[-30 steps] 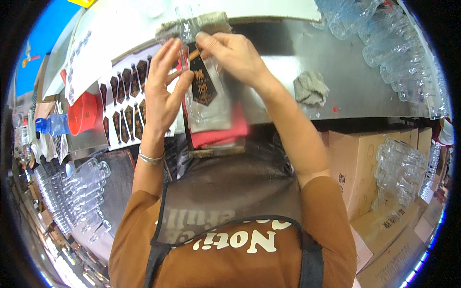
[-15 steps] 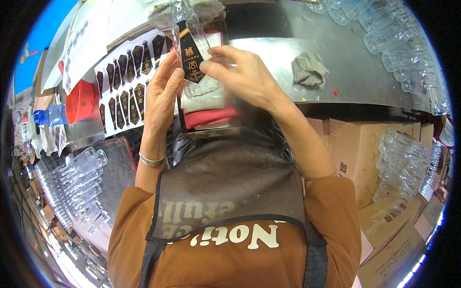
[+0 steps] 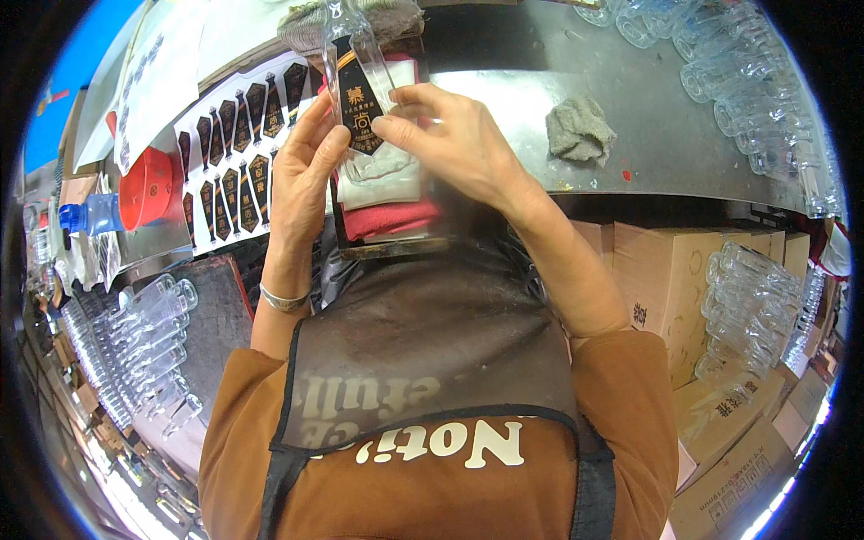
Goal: The person repeatedly picks small dark labels from a sheet and applies them to clear plastic bottles using a black squeegee-like tool. The person smooths each label onto the bottle surface and places the labeled bottle aside. The process repeats for multiple bottles.
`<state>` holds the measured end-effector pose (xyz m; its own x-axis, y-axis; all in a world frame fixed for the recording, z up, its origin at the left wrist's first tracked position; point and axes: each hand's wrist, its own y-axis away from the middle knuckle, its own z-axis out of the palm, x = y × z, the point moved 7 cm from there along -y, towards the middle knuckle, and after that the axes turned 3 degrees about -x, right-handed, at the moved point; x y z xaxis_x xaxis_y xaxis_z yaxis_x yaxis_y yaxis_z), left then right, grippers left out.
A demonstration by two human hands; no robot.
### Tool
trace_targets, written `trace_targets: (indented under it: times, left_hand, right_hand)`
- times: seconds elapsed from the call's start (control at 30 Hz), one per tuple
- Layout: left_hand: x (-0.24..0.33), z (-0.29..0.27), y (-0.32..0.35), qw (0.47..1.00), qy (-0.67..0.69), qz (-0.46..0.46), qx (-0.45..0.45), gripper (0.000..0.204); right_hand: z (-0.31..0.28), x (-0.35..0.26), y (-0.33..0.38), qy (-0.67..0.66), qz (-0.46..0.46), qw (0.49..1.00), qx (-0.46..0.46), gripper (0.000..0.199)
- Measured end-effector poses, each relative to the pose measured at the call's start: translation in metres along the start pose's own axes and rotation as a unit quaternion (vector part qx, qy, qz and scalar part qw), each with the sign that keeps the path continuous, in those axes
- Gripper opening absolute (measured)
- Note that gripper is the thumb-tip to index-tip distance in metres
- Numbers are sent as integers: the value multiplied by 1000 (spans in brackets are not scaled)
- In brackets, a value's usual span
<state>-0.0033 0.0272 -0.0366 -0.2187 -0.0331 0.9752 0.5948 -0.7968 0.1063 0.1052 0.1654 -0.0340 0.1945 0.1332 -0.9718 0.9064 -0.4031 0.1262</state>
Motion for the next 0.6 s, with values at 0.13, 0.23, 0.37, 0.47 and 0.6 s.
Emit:
trace_targets:
  times: [0.13,0.23,0.37,0.47,0.6]
  left_hand:
    - [0,0,-1,1000,-2,-1,3,61]
    - [-2,-3,-2,1000,-3,-4,8,66]
    - [8,10,-1,999,-35,-6,13,76]
    - [10,12,-4,998,-56,17,15,83]
    - [12,13,-3,998,-56,13,13,80]
  right_hand:
    - [-1,0,0,0,0,1000,2,58]
    - [-9,5,-1,-82,30,996,-7,54]
    - [-57,73,0,-379,110,904,165,48]
    - [-61,97,8,-398,152,862,274,47]
    - [-62,41,-13,-298,17,944,138,34]
